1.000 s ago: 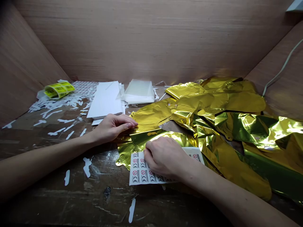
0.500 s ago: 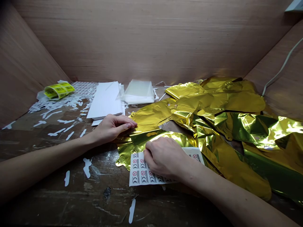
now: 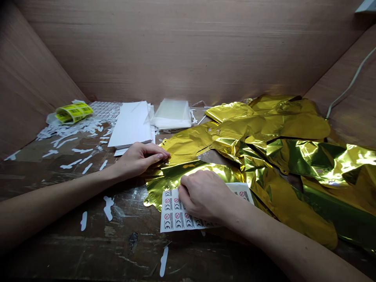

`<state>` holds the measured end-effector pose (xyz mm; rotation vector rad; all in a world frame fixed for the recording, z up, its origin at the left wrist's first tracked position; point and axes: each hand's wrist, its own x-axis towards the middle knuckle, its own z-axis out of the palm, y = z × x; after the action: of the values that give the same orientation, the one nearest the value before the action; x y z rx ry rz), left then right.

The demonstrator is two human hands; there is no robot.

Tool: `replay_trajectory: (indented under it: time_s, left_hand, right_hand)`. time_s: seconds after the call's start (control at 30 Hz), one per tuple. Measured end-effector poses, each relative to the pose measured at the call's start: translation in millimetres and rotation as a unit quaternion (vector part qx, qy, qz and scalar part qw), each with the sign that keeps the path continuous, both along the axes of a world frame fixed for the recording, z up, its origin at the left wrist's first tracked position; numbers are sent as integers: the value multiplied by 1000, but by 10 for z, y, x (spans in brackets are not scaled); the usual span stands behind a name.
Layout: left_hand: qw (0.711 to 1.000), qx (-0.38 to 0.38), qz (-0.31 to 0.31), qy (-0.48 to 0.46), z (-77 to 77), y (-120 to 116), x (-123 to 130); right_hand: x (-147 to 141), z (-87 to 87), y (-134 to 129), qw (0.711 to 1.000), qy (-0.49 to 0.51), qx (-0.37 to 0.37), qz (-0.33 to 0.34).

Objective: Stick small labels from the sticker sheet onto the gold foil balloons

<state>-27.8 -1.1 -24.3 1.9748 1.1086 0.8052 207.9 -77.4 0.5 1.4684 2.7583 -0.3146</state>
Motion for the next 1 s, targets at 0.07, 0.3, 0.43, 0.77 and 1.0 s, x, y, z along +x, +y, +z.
replay_trajectory:
  time_s: [0.07,0.3,0.43,0.77,1.0]
  left_hand:
    - [1000,9,0,10,-12,10,-7]
    - [998,50,-4,39,-17,15,-13]
    - [995,87,-4,42,7,-13,25]
    - [994,82,26,61,-26,2,59]
    - [994,57,69,61,-24,0,94]
  right_hand:
    - [-1,-3,0,1000,3,2,-1]
    - [16,-12,-6,1000,18,6,0]
    - [16,-5,-3,1000,17,5,5]
    - [17,-40,-14,999,14,27,10]
    - [-13,-22,-48,999,-1,29,31]
